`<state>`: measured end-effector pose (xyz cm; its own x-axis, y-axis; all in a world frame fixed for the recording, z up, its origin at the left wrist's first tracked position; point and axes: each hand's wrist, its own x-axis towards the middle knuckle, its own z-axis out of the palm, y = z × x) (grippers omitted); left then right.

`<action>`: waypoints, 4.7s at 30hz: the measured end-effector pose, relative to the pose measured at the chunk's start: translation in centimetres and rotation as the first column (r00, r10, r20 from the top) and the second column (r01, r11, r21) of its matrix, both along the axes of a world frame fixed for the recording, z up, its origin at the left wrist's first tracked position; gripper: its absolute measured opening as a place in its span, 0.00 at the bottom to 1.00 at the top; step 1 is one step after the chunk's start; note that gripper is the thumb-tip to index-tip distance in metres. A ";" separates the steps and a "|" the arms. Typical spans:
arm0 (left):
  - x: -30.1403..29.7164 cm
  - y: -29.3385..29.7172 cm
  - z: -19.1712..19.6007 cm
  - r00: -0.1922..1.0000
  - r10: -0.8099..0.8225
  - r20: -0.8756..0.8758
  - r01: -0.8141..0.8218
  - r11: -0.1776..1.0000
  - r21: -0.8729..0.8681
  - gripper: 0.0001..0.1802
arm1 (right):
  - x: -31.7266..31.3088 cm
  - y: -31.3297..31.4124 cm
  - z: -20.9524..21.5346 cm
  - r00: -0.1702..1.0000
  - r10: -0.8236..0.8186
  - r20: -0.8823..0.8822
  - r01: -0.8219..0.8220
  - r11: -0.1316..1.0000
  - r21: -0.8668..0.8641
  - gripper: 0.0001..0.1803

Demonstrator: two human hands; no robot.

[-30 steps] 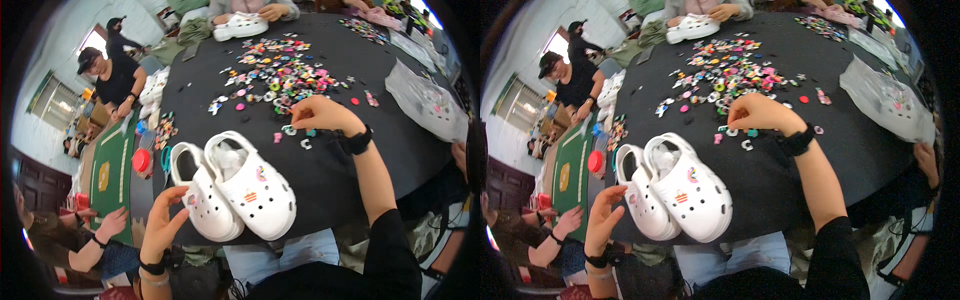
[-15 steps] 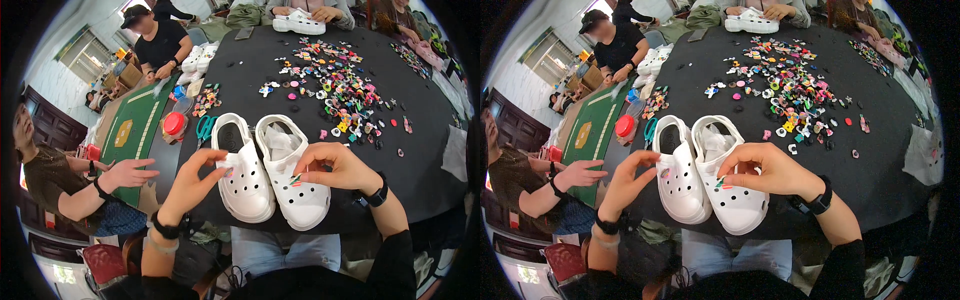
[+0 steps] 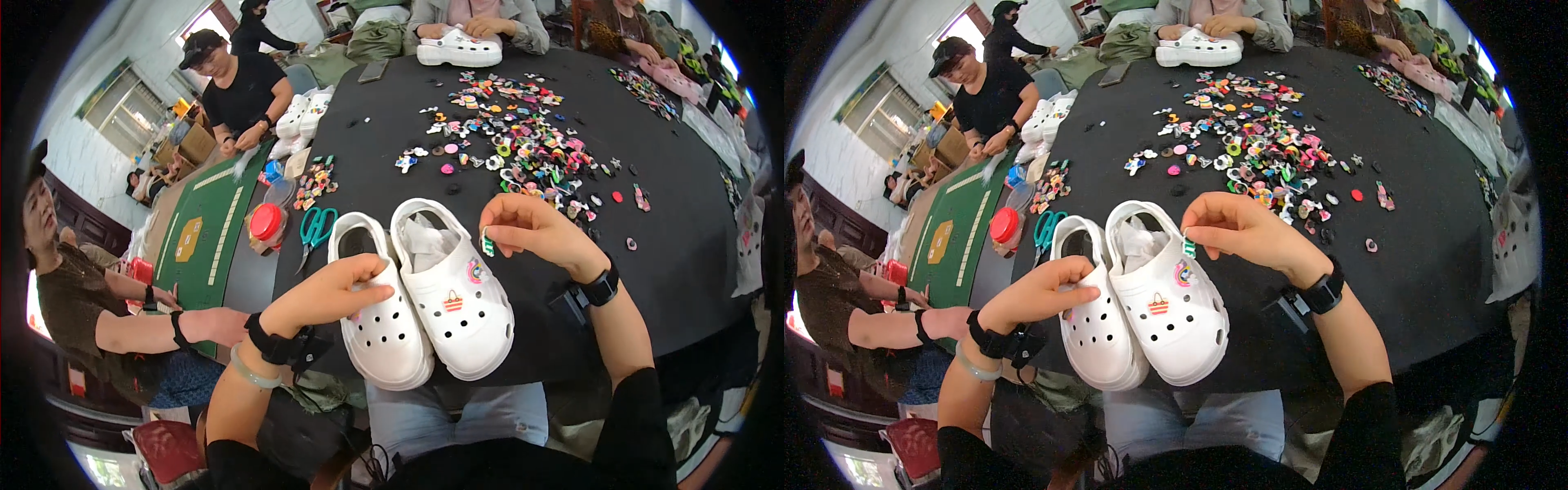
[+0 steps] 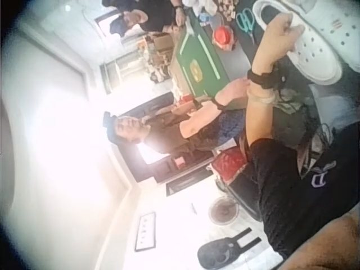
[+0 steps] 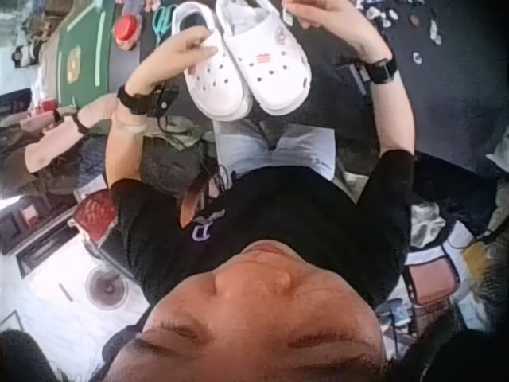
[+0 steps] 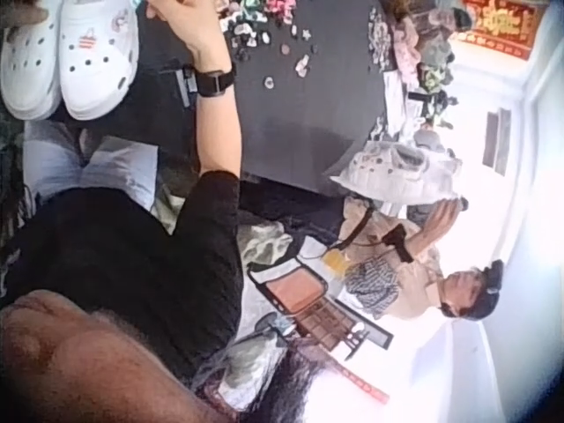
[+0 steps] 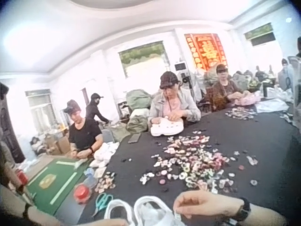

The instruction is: Applying decorative charms to white foam clogs.

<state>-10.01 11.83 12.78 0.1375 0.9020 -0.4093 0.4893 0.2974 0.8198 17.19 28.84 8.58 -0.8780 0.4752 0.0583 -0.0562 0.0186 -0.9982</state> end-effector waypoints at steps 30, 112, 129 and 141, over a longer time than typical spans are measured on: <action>-1.9 4.5 -0.5 0.853 -0.519 0.051 0.497 0.778 -0.383 0.24 | -8.8 -8.7 1.5 0.982 0.086 0.169 -0.189 0.488 0.852 0.04; 3.6 4.7 4.7 0.942 0.008 0.335 -0.182 0.853 0.490 0.13 | 1.4 -10.0 4.4 0.906 -0.411 -0.105 0.356 0.602 0.714 0.10; -2.6 2.5 -3.0 0.929 -0.365 0.055 0.369 0.914 -0.168 0.22 | -6.4 -15.4 0.8 0.984 -0.169 -0.054 0.099 0.272 0.957 0.06; -2.8 3.6 -4.2 0.910 -0.396 0.123 0.414 0.887 -0.203 0.18 | -6.9 -19.2 -0.3 0.900 -0.437 -0.012 0.061 0.098 0.993 0.16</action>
